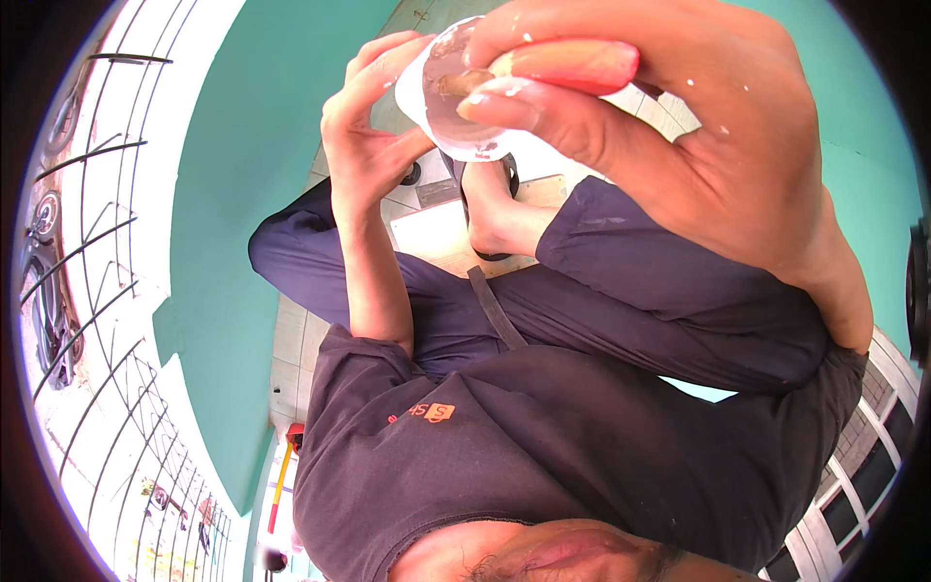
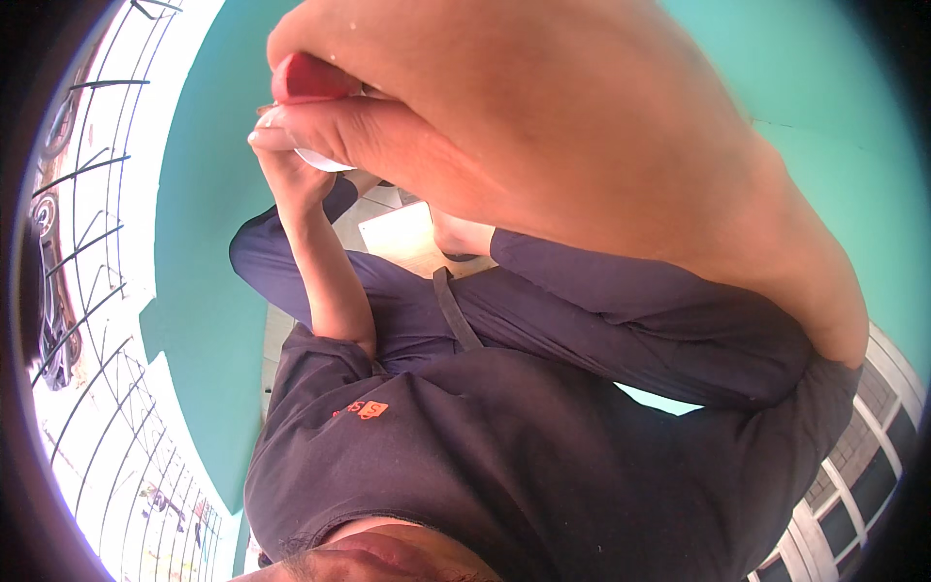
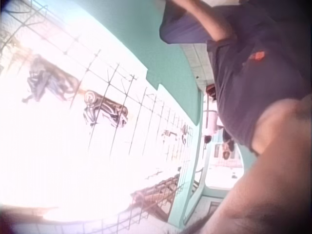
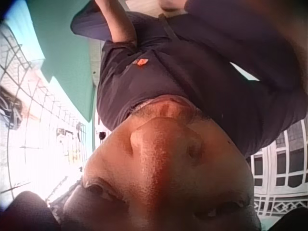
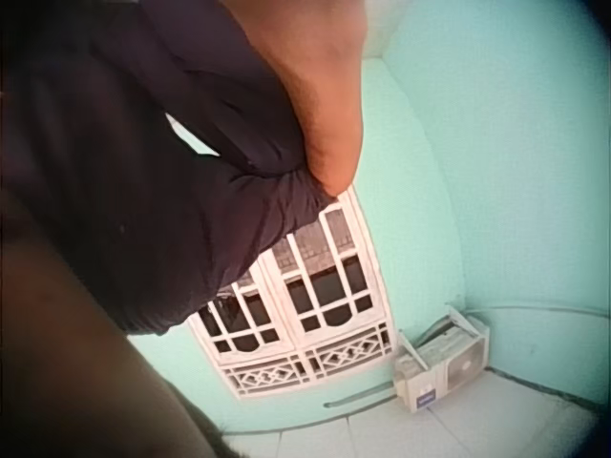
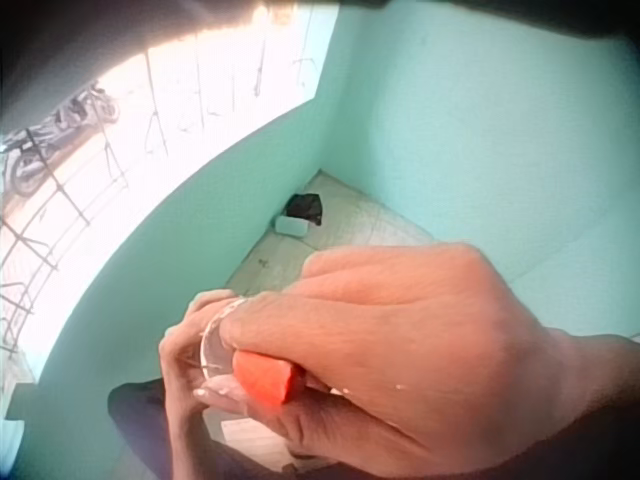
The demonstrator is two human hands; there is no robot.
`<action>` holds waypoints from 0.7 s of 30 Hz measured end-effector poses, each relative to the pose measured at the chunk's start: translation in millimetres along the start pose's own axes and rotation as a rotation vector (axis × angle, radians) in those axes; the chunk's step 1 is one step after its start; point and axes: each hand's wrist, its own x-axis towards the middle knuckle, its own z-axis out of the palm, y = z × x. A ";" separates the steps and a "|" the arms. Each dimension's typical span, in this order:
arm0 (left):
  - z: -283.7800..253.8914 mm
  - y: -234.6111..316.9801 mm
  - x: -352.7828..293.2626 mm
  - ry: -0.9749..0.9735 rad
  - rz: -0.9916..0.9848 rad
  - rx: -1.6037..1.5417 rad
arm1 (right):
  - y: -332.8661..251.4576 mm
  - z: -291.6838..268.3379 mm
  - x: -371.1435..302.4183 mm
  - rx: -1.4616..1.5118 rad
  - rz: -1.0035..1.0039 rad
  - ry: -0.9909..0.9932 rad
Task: The person sits on the floor and paints a metal railing white using a paintbrush and a small container of paint. They repeatedly dip the brush into the container and apply paint to the vertical bars of the railing.
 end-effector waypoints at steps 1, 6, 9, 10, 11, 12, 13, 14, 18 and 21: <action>-0.1 -0.5 0.2 -0.004 -0.001 -0.005 | -0.5 -0.4 -0.2 0.001 0.000 -0.001; -1.6 -0.3 -0.4 -0.020 -0.020 0.004 | 0.6 0.7 0.0 -0.003 -0.017 -0.004; -1.5 0.3 -0.5 -0.013 -0.034 -0.012 | 1.4 1.4 0.2 -0.002 -0.022 -0.007; -1.4 0.5 -0.5 -0.009 -0.032 -0.014 | 1.4 1.7 0.5 0.000 -0.026 -0.007; -1.1 0.7 -0.3 -0.007 -0.030 -0.019 | 1.8 2.0 -0.1 0.001 -0.025 -0.007; -1.0 1.1 0.0 -0.007 -0.026 -0.019 | 2.0 2.0 -0.3 0.000 -0.026 -0.007; -1.0 1.4 0.1 -0.008 -0.024 -0.017 | 2.2 1.8 -0.5 0.002 -0.026 -0.008; -1.1 1.5 0.1 -0.009 -0.022 -0.015 | 2.0 2.1 -0.3 0.001 -0.028 -0.008; -2.4 2.4 0.7 -0.029 -0.020 0.029 | 3.2 2.1 -0.6 0.001 -0.035 -0.004; -2.0 2.4 0.4 -0.024 -0.024 0.032 | 3.5 2.6 0.1 0.002 -0.040 -0.008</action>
